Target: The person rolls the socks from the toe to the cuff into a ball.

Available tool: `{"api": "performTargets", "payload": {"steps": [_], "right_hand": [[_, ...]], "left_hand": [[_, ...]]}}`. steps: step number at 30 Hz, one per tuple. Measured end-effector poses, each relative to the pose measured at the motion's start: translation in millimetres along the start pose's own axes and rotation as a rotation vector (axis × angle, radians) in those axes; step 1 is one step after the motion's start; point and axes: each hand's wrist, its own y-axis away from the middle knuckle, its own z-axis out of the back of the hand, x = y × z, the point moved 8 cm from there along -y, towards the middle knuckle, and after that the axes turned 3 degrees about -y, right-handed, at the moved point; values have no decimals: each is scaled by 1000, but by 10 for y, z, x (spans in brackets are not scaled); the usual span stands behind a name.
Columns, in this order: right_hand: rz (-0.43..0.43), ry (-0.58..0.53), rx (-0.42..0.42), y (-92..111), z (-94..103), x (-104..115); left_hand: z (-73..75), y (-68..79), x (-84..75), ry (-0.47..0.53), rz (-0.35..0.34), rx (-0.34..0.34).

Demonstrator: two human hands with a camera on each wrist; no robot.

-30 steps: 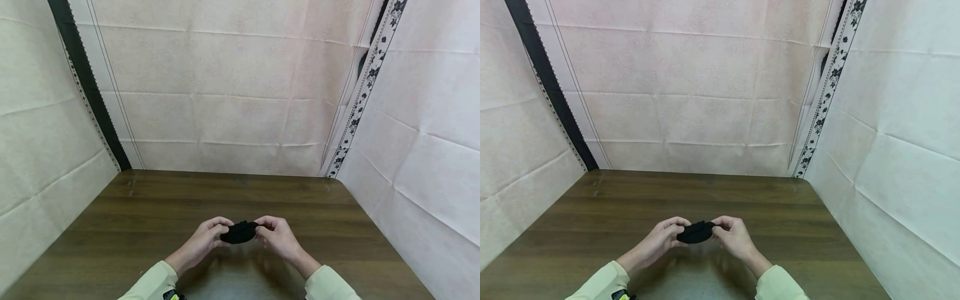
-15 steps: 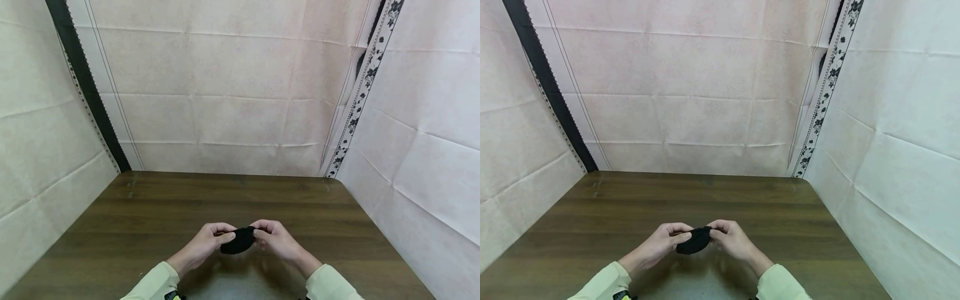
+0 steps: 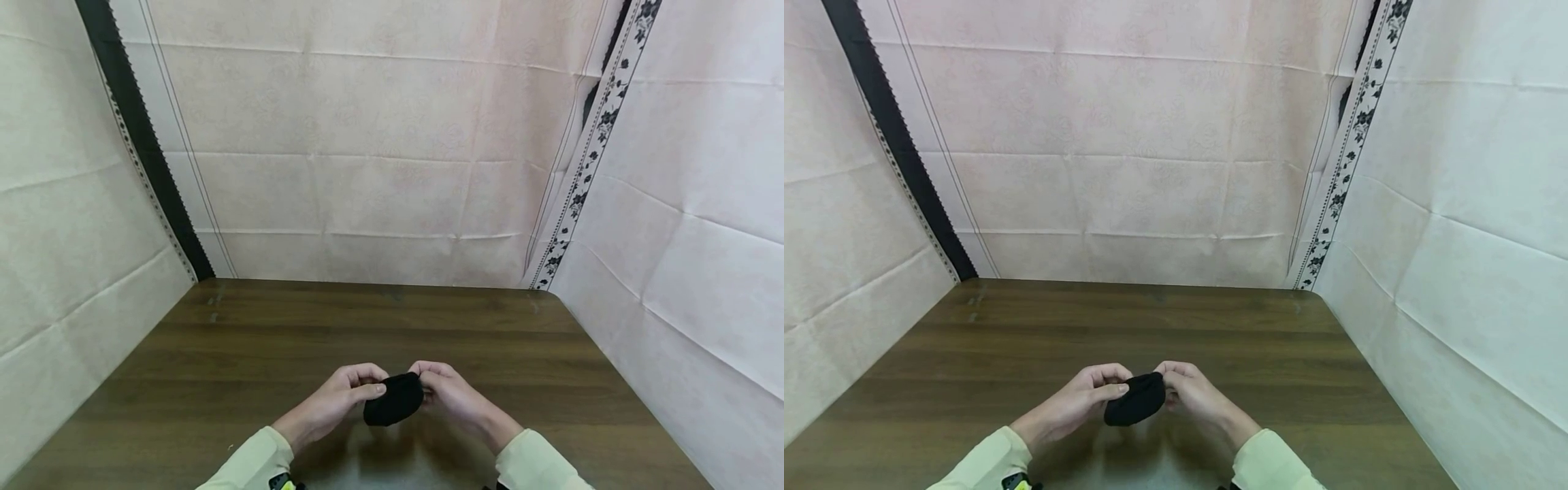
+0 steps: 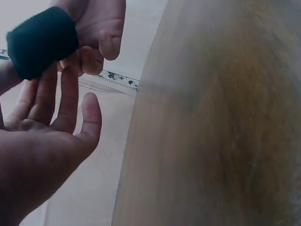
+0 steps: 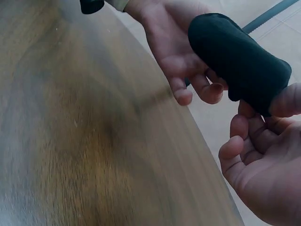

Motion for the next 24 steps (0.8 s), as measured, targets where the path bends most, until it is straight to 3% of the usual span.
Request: {"api": "performTargets", "payload": {"steps": [6, 16, 24], "right_hand": [[-5, 14, -16, -20, -15, -22], [-24, 178, -290, 1, 183, -44], [20, 165, -312, -37, 216, -59]], "left_hand": [[11, 22, 34, 15, 13, 23], [144, 21, 72, 33, 20, -200], [186, 2, 114, 44, 41, -312]]}}
